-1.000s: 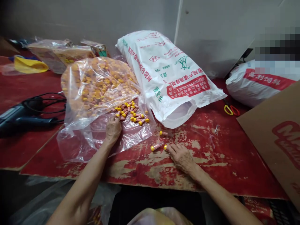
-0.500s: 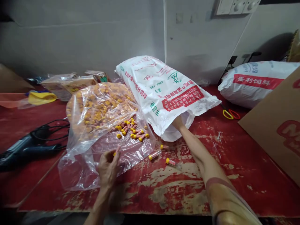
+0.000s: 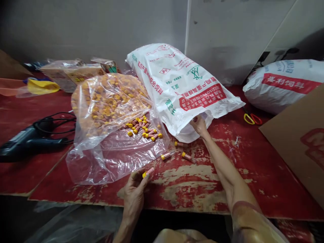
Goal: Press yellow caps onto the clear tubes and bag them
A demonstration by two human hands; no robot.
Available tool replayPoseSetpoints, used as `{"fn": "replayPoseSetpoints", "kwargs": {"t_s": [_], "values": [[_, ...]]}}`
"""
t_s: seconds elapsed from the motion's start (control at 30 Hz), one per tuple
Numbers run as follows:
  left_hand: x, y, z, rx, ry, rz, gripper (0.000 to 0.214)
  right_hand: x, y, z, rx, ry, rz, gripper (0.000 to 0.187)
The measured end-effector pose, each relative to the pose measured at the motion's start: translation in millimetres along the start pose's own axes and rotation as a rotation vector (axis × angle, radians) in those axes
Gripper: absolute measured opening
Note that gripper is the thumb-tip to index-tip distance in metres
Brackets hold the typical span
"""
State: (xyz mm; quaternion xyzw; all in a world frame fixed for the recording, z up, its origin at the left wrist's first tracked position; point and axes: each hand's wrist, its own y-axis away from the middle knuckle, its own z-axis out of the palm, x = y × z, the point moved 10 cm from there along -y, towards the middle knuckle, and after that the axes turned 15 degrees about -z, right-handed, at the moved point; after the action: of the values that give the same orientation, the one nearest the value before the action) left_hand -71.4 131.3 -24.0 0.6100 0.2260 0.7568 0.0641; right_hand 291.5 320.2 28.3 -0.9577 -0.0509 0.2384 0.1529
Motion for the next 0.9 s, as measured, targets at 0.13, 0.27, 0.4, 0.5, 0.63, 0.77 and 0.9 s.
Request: {"fn": "replayPoseSetpoints", "kwargs": {"t_s": [0.13,0.27,0.4,0.5,0.63,0.77,0.9], "values": [[-4.6,5.4,25.0,-0.064,0.101,-0.020,0.039,-1.0,80.5,-28.0,0.231,-0.537,0.103,0.042],[-17.1,18.6,64.2,-0.182,0.076,-0.122,0.031,-45.6,150.6,-14.4,0.140,-0.971,0.157,0.025],[-22.7,30.8,82.4,-0.198,0.033,-0.100,0.030,-95.3,187.2,5.9,-0.016,-1.170,0.171,0.029],[-23.3,35.4,77.2,-0.154,-0.014,-0.047,0.029,-112.7,197.6,9.0,-0.047,-1.126,0.159,0.029],[-17.3,39.6,63.1,-0.074,-0.054,0.026,0.029,-128.7,201.9,3.4,-0.097,-0.984,0.089,0.024],[-11.5,47.2,66.8,-0.098,-0.080,0.060,0.024,-146.3,200.3,-5.0,-0.143,-0.754,-0.039,0.016],[-18.4,58.3,72.6,-0.141,-0.128,0.041,0.028,-161.2,203.0,1.4,-0.178,-0.611,-0.140,0.012]]}}
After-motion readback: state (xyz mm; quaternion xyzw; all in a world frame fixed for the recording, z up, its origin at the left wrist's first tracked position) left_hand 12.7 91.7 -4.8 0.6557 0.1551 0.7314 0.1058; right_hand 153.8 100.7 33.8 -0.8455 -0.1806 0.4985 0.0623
